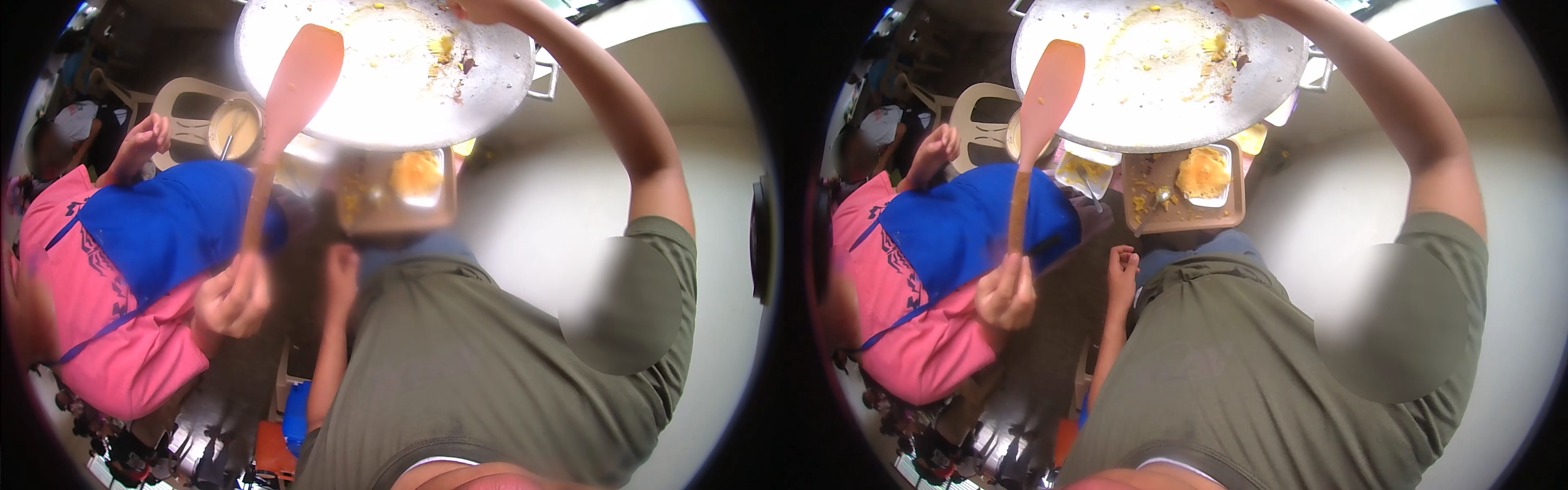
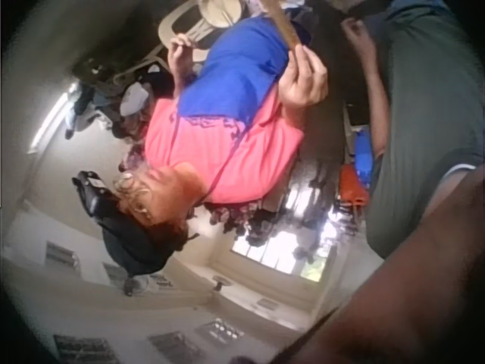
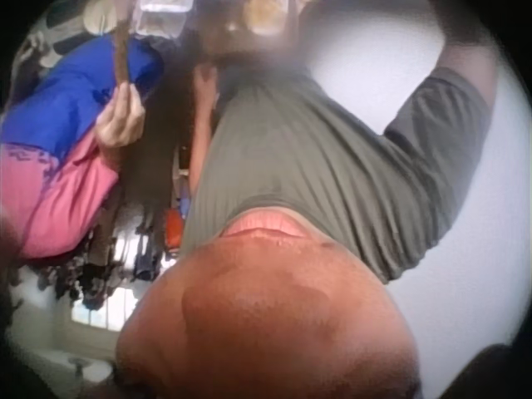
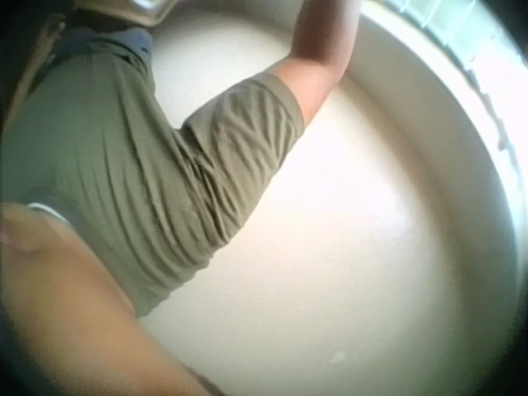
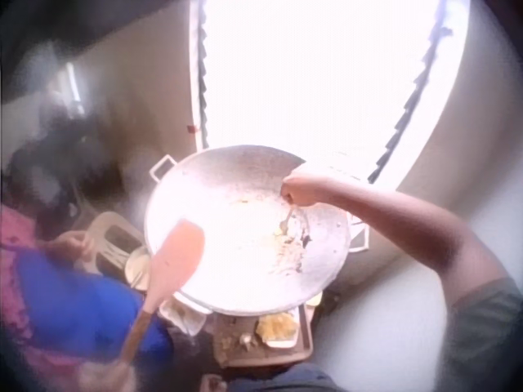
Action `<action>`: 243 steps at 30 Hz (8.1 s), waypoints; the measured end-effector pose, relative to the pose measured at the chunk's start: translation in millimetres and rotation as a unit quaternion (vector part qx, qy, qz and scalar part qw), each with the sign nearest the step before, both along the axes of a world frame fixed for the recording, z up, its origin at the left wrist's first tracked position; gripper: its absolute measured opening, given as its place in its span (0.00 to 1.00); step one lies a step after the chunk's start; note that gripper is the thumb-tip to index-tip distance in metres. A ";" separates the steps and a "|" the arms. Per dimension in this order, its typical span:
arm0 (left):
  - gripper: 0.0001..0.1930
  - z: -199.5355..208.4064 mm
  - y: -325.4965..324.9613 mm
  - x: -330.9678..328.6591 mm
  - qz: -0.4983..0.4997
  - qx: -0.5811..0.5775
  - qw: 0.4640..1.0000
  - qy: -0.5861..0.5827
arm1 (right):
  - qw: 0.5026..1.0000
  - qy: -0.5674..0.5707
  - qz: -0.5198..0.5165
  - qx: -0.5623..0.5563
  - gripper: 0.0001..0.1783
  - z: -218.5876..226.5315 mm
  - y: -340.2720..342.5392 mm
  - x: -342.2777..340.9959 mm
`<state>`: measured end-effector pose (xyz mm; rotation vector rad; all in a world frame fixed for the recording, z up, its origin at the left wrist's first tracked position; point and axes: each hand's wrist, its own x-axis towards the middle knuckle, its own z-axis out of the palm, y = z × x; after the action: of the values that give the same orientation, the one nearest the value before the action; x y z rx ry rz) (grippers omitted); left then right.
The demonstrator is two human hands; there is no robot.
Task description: The person cooks a yellow batter in a large wok, using a wooden spatula to spread and flip the mixture. They transfer the cooked portions into a metal tray and continue cooking additional batches from a purple container.
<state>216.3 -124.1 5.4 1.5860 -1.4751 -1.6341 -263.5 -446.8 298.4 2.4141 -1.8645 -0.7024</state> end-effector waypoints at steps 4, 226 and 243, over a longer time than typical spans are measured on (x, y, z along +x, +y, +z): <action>0.11 12.5 0.8 2.8 0.028 0.039 0.999 -0.010 | 0.985 0.017 -0.052 0.164 0.13 14.6 28.6 43.5; 0.18 180.4 -154.4 3.4 -0.055 -0.555 0.828 -0.050 | 0.973 -0.069 -0.154 -0.156 0.11 -91.1 163.1 28.9; 0.20 184.5 -149.7 11.1 -0.112 -0.563 0.817 -0.046 | 0.958 -0.161 -0.218 -0.094 0.12 -52.0 209.7 73.1</action>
<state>227.4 -273.8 189.9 0.7939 -2.1193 -0.4531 -190.4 -237.1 246.4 2.1174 -2.4965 -0.1187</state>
